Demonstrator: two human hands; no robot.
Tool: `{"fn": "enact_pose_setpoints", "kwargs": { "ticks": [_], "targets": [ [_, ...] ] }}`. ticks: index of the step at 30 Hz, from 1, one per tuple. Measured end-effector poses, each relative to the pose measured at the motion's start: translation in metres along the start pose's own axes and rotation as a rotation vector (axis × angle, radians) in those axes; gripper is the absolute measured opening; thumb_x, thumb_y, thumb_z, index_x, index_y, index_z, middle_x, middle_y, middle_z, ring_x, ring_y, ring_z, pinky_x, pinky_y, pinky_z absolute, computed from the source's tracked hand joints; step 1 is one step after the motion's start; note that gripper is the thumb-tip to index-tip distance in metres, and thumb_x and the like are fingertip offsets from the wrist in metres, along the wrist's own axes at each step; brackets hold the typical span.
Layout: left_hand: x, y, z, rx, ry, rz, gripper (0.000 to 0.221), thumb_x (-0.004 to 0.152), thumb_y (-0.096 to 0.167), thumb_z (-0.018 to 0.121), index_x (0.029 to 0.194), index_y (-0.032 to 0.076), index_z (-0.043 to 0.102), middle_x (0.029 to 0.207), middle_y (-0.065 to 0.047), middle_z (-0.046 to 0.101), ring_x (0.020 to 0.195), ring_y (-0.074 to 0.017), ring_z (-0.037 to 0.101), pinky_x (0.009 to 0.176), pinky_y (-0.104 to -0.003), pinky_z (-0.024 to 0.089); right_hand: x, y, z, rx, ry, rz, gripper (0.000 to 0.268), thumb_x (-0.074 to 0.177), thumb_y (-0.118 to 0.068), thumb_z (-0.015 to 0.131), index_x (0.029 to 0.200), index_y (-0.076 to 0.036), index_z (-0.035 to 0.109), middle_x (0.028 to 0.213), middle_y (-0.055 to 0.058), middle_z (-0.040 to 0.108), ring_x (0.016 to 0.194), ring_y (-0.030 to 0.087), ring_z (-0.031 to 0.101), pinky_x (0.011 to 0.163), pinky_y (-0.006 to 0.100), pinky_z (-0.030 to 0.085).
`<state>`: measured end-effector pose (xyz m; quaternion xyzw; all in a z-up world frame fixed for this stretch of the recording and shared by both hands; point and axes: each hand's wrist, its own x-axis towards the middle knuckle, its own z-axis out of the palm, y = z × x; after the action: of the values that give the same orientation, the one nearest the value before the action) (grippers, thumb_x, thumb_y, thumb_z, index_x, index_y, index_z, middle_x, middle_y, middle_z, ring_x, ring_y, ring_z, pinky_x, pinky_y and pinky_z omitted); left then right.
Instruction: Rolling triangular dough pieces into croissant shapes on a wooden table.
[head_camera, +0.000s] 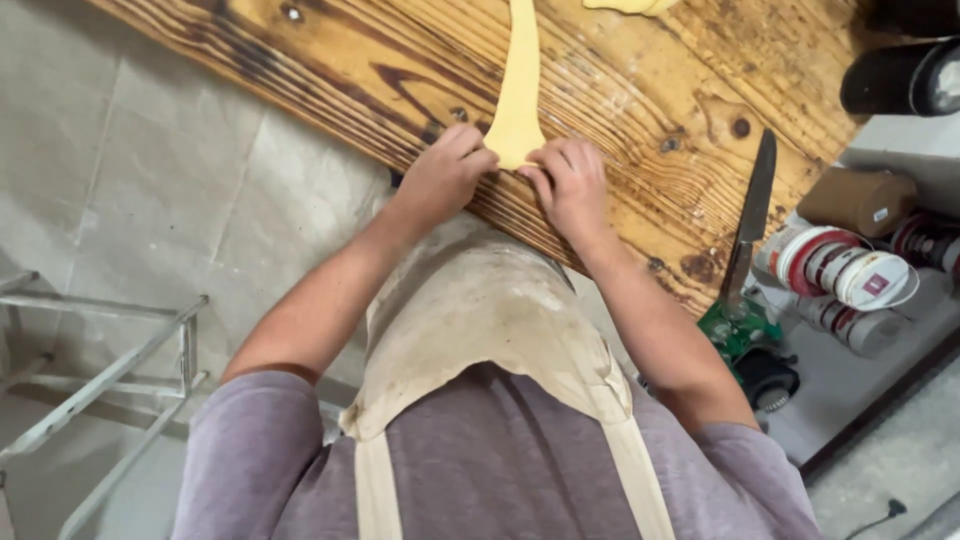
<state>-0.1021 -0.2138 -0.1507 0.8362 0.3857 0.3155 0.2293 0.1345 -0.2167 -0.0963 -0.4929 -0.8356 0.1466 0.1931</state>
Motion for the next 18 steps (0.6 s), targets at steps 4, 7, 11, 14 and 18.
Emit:
{"fn": "enact_pose_setpoints", "kwargs": {
  "ticks": [4,7,11,14,18],
  "targets": [
    [-0.005,-0.015,0.021,0.088,-0.001,-0.071,0.014,0.084,0.004,0.063,0.095,0.01,0.071,0.104,-0.01,0.066,0.11,-0.0309,0.062,0.102,-0.041,0.048,-0.003,0.019,0.025,-0.063,-0.046,0.064,0.025,0.098,-0.036,0.074,0.096,-0.013,0.066,0.099,0.008,0.059,0.109,0.035,0.059,0.096,0.051,0.046],
    [0.004,-0.019,0.031,0.028,0.133,-0.17,0.025,0.075,0.012,0.068,0.099,0.011,0.064,0.107,-0.008,0.06,0.106,-0.0305,0.06,0.101,-0.042,0.049,0.014,0.006,0.012,-0.017,-0.068,0.107,0.02,0.102,-0.035,0.069,0.102,-0.016,0.061,0.093,0.002,0.053,0.094,0.029,0.057,0.087,0.048,0.045],
    [0.005,0.026,0.005,0.106,0.22,-0.231,0.029,0.084,0.002,0.056,0.112,-0.001,0.066,0.116,-0.022,0.062,0.115,-0.0417,0.06,0.105,-0.049,0.047,0.01,-0.021,0.006,0.026,0.037,0.077,0.029,0.101,-0.025,0.068,0.124,-0.012,0.057,0.113,0.007,0.056,0.111,0.03,0.058,0.098,0.049,0.043],
    [-0.013,0.04,-0.008,0.354,0.224,0.054,0.049,0.1,0.012,0.031,0.143,0.003,0.054,0.146,-0.018,0.055,0.137,-0.0318,0.052,0.114,-0.049,0.036,0.002,-0.041,0.01,-0.085,0.08,-0.165,0.048,0.099,-0.007,0.059,0.147,-0.001,0.053,0.15,0.02,0.052,0.138,0.038,0.049,0.115,0.049,0.035],
    [0.015,0.029,-0.013,0.49,0.27,-0.1,0.063,0.102,0.034,0.034,0.157,0.002,0.037,0.162,-0.018,0.04,0.152,-0.0297,0.038,0.124,-0.052,0.026,0.036,-0.051,0.001,-0.216,-0.119,-0.024,0.069,0.1,-0.024,0.055,0.159,0.005,0.032,0.163,0.03,0.031,0.149,0.045,0.03,0.119,0.059,0.023]
  ]
}}
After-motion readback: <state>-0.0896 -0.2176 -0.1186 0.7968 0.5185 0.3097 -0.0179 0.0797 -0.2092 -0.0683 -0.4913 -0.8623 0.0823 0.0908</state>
